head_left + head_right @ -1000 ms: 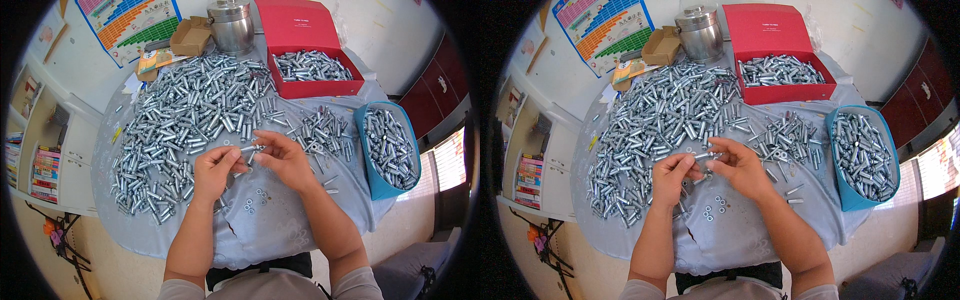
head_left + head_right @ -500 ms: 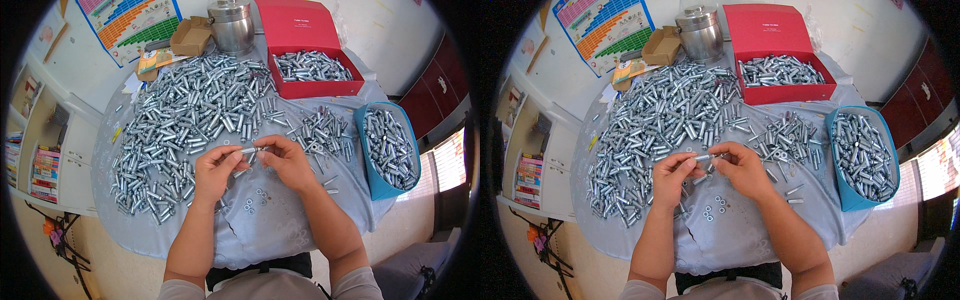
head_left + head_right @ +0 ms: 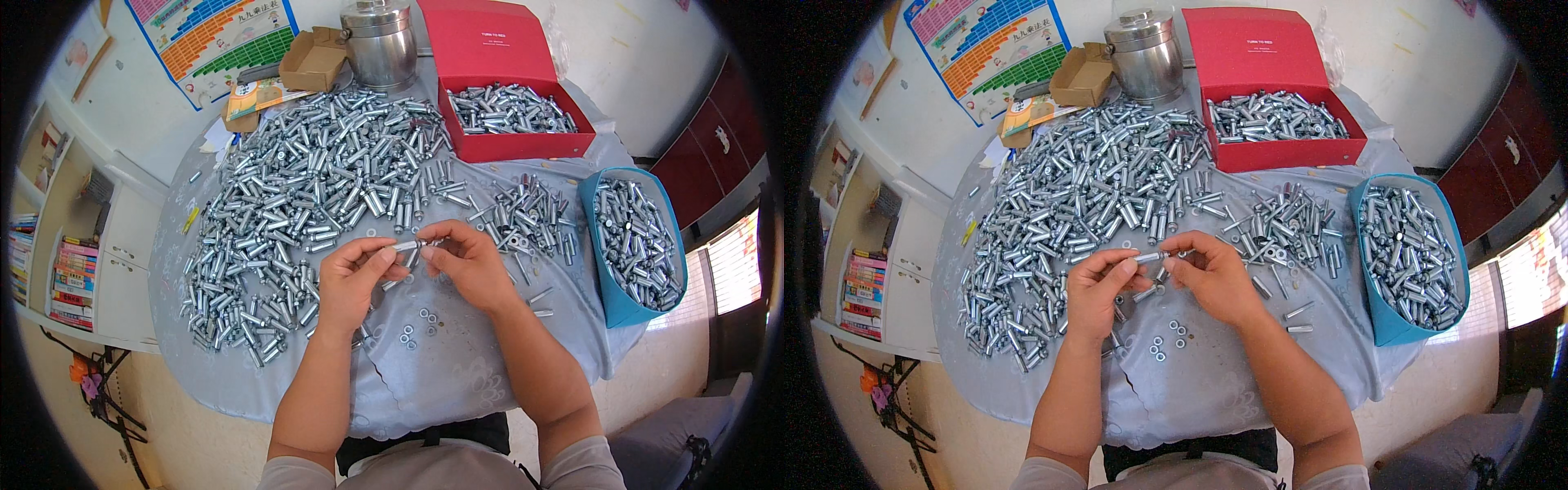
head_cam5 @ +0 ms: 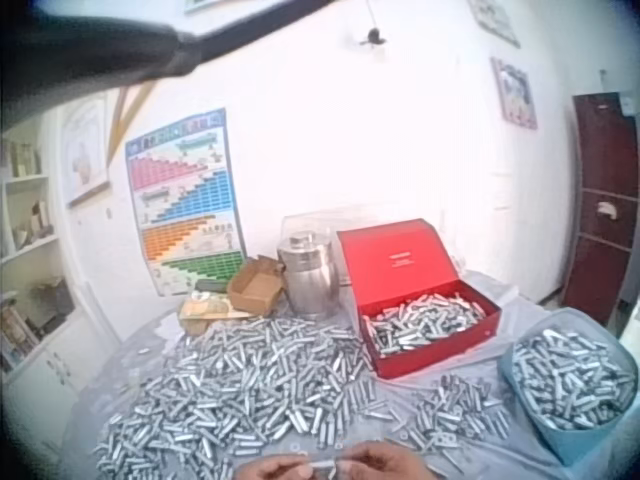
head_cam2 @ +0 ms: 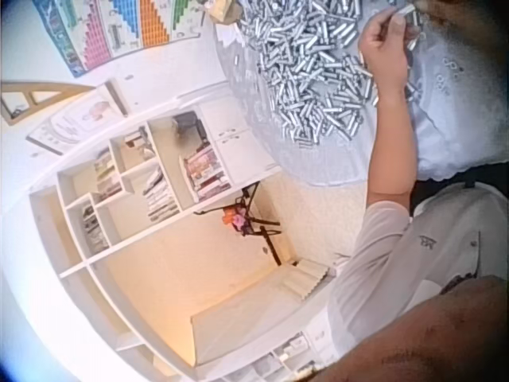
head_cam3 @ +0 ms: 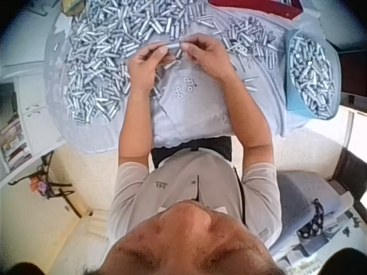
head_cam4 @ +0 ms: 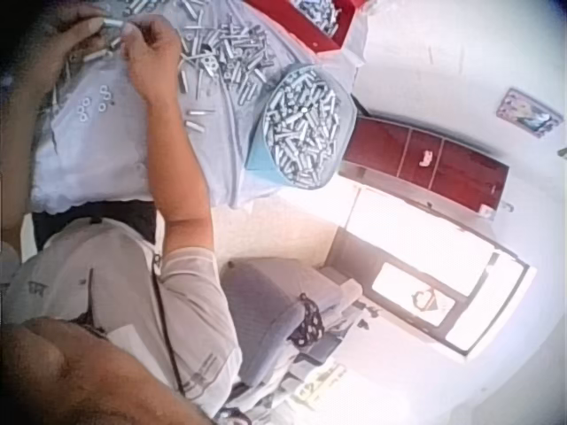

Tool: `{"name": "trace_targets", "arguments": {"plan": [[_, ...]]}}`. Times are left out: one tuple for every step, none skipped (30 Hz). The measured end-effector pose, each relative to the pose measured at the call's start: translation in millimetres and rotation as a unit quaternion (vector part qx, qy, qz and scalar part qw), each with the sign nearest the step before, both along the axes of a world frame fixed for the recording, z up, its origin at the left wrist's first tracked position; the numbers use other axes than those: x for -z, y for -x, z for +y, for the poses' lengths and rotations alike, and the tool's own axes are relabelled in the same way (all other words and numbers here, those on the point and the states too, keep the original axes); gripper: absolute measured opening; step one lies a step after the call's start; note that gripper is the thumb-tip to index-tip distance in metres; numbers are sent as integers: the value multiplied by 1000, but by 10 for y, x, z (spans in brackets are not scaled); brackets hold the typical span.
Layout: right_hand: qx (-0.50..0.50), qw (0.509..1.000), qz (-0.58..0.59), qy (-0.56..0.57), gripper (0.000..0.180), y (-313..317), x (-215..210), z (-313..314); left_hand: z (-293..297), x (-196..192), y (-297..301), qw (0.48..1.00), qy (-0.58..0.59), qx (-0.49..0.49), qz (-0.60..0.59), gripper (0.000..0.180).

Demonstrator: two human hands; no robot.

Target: The person repeatedly picks up cylindrical metal fasteners and small washers from a large pile on a table. They insert the washers into the fasteners by hand and place the assembled units into a blue container. The process is repetitive and continues throughout the clip.

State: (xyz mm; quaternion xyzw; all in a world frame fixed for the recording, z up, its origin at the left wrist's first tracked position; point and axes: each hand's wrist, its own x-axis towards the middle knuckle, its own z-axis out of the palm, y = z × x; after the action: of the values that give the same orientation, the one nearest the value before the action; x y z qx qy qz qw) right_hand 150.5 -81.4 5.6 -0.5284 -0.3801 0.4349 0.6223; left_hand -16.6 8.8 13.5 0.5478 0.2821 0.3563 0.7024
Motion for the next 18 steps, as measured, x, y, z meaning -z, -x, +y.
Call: {"name": "trace_targets", "arguments": {"plan": [[12, 1000, 19, -11, 20, 17, -14, 3, 1, 1, -3, 1000, 2, 0, -1, 20], [25, 999, 38, -23, 20, 50, -47, 11, 3, 1, -7, 1000, 4, 0, -3, 20], [37, 997, 58, -34, 20, 67, -65, 15, 2, 0, -9, 1000, 6, 0, -4, 20], [24, 999, 45, -2, 20, 45, -56, 10, 0, -2, -10, 1000, 7, 0, -3, 20], [10, 999, 33, 30, 19, 3, -38, 2, -3, -7, -12, 1000, 7, 0, -3, 20], [-3, 998, 21, 63, 19, -19, -25, -2, -6, -9, -12, 1000, 7, 0, -2, 20], [5, 999, 30, 33, 19, -6, -20, 1, -4, -4, -11, 1000, 9, 0, -3, 20], [14, 999, 38, 4, 19, 17, -15, 7, 2, 5, -11, 1000, 11, -1, -5, 20], [22, 998, 47, -26, 19, 33, -13, 14, 7, 10, -7, 1000, 14, -2, -6, 20], [12, 999, 41, 5, 18, 20, -25, 11, 8, 9, -5, 1000, 12, -1, -5, 20], [2, 999, 36, 37, 18, -5, -47, 3, 8, 8, -3, 1000, 10, 0, -3, 20], [-7, 997, 31, 68, 18, -21, -59, -5, 6, 7, -5, 1000, 8, 1, -2, 20], [-4, 999, 31, 44, 18, -16, -43, -4, 4, 7, -7, 1000, 8, 1, -3, 20], [-2, 999, 31, 20, 18, -5, -14, 0, 3, 8, -8, 1000, 7, 1, -4, 20], [1, 1000, 30, -3, 18, 7, 1, 8, 3, 10, -7, 1000, 7, 1, -5, 20], [8, 999, 42, -5, 18, 22, -21, 10, 4, 7, -6, 1000, 10, 2, -7, 19], [16, 998, 53, -6, 18, 41, -60, 8, 4, 2, -5, 1000, 13, 3, -9, 19], [24, 998, 64, -8, 17, 47, -84, 6, 4, -3, -7, 1000, 16, 5, -11, 18]]}}
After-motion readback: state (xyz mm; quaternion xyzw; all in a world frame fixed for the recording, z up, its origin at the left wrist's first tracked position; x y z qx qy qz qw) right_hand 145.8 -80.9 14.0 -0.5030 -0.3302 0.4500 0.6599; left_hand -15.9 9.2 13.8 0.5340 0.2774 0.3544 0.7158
